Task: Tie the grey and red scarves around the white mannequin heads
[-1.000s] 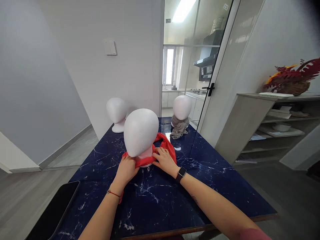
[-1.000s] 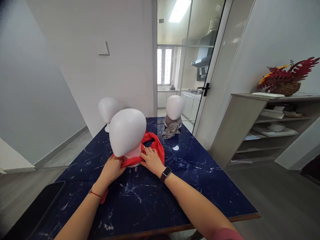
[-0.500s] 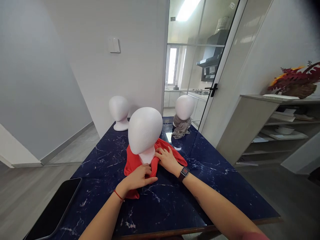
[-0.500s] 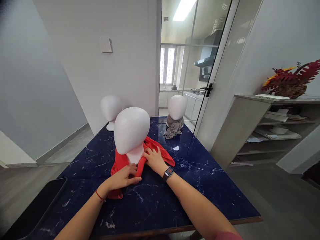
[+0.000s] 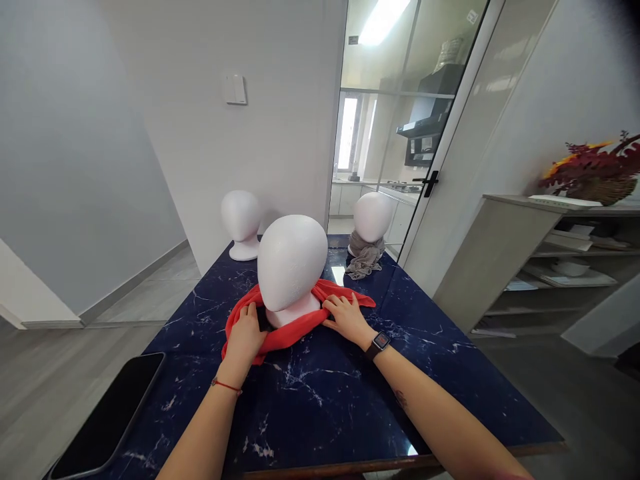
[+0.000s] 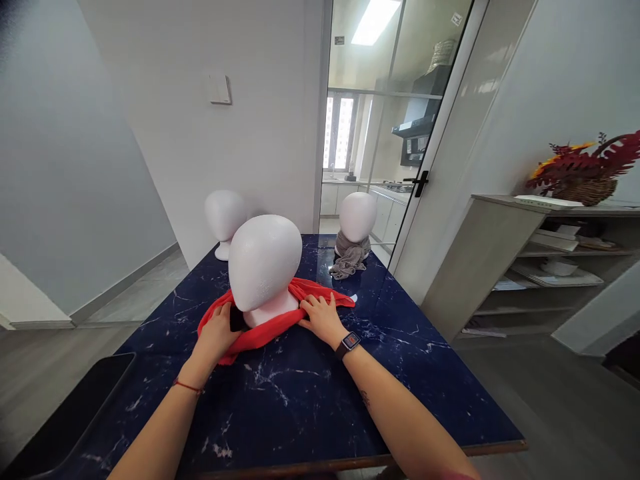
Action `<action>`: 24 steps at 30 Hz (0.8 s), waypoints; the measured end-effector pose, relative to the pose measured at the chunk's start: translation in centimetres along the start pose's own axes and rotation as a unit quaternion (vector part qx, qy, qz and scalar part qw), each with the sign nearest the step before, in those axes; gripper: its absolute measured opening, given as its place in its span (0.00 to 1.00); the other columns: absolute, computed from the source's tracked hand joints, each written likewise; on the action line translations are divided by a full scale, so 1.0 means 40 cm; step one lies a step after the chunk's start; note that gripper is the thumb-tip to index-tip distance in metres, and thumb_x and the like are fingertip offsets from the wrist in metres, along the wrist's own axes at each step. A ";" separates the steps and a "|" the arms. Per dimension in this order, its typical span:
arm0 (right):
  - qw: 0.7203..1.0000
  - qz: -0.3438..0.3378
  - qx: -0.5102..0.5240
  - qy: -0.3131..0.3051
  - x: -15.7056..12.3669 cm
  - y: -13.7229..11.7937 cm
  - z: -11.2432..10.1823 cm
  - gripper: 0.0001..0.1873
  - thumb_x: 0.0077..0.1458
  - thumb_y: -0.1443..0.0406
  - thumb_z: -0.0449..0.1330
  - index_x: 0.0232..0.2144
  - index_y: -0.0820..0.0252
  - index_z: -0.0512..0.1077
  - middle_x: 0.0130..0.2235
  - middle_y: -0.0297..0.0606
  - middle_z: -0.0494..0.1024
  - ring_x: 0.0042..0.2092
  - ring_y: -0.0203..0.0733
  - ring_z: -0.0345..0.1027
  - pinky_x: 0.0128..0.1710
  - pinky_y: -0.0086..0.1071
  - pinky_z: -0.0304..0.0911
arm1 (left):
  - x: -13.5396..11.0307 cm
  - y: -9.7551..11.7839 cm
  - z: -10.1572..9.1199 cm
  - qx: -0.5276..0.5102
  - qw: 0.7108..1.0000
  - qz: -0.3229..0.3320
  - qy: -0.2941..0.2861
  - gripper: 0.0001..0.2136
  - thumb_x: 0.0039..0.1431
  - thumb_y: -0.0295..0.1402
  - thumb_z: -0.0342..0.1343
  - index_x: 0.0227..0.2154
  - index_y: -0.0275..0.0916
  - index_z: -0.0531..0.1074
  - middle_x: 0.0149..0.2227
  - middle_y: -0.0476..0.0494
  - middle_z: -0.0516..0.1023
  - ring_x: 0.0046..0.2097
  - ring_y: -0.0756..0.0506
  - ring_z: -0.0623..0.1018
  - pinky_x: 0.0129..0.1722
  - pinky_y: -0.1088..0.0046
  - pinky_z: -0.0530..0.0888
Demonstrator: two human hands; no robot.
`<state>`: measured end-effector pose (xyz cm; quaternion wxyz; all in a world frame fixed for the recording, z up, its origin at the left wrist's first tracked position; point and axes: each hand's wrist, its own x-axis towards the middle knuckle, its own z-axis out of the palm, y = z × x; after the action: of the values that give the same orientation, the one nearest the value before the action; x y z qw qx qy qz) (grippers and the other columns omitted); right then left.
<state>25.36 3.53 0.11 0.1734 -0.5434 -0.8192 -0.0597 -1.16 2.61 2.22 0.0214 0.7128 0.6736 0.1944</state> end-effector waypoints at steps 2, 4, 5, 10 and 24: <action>1.000 0.005 0.010 0.003 -0.004 0.004 0.000 0.18 0.53 0.57 0.60 0.46 0.52 0.67 0.49 0.40 0.70 0.49 0.50 0.64 0.55 0.63 0.42 | -0.014 0.013 -0.011 0.019 1.000 -0.002 0.019 0.32 0.46 0.35 0.57 0.57 0.34 0.57 0.57 0.27 0.61 0.52 0.34 0.69 0.45 0.60 0.68; 0.999 0.011 0.039 -0.001 -0.010 0.012 0.000 0.17 0.53 0.57 0.59 0.46 0.53 0.66 0.50 0.40 0.70 0.51 0.49 0.63 0.56 0.62 0.42 | -0.022 0.022 -0.019 0.049 0.998 0.001 0.029 0.33 0.46 0.41 0.58 0.56 0.38 0.58 0.60 0.28 0.55 0.57 0.30 0.62 0.50 0.53 0.63; 0.998 0.011 0.064 -0.008 -0.014 0.016 0.000 0.18 0.53 0.58 0.58 0.47 0.52 0.66 0.51 0.40 0.69 0.52 0.49 0.62 0.56 0.62 0.42 | -0.024 0.024 -0.019 0.057 0.998 0.001 0.019 0.33 0.45 0.44 0.58 0.55 0.39 0.60 0.61 0.28 0.54 0.59 0.29 0.59 0.51 0.50 0.61; 0.962 0.008 0.272 0.023 -0.014 0.020 -0.006 0.24 0.51 0.57 0.59 0.50 0.55 0.65 0.54 0.43 0.68 0.57 0.47 0.60 0.57 0.52 0.51 | -0.018 0.018 -0.002 -0.002 0.997 0.014 -0.078 0.28 0.47 0.51 0.54 0.47 0.35 0.69 0.55 0.28 0.63 0.54 0.31 0.66 0.48 0.55 0.65; 0.846 0.131 0.463 0.230 0.179 -0.166 0.116 0.48 0.29 0.60 0.71 0.54 0.61 0.57 0.55 0.50 0.66 0.53 0.50 0.63 0.56 0.46 0.57 | -0.003 0.000 0.024 -0.103 0.992 0.009 -0.071 0.13 0.45 0.21 0.48 0.36 0.33 0.70 0.41 0.32 0.70 0.38 0.42 0.76 0.41 0.65 0.72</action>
<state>15.80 8.43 -1.12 0.5943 -0.4731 -0.6097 0.2263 -0.86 2.69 1.31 0.1405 0.7250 0.6401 0.2119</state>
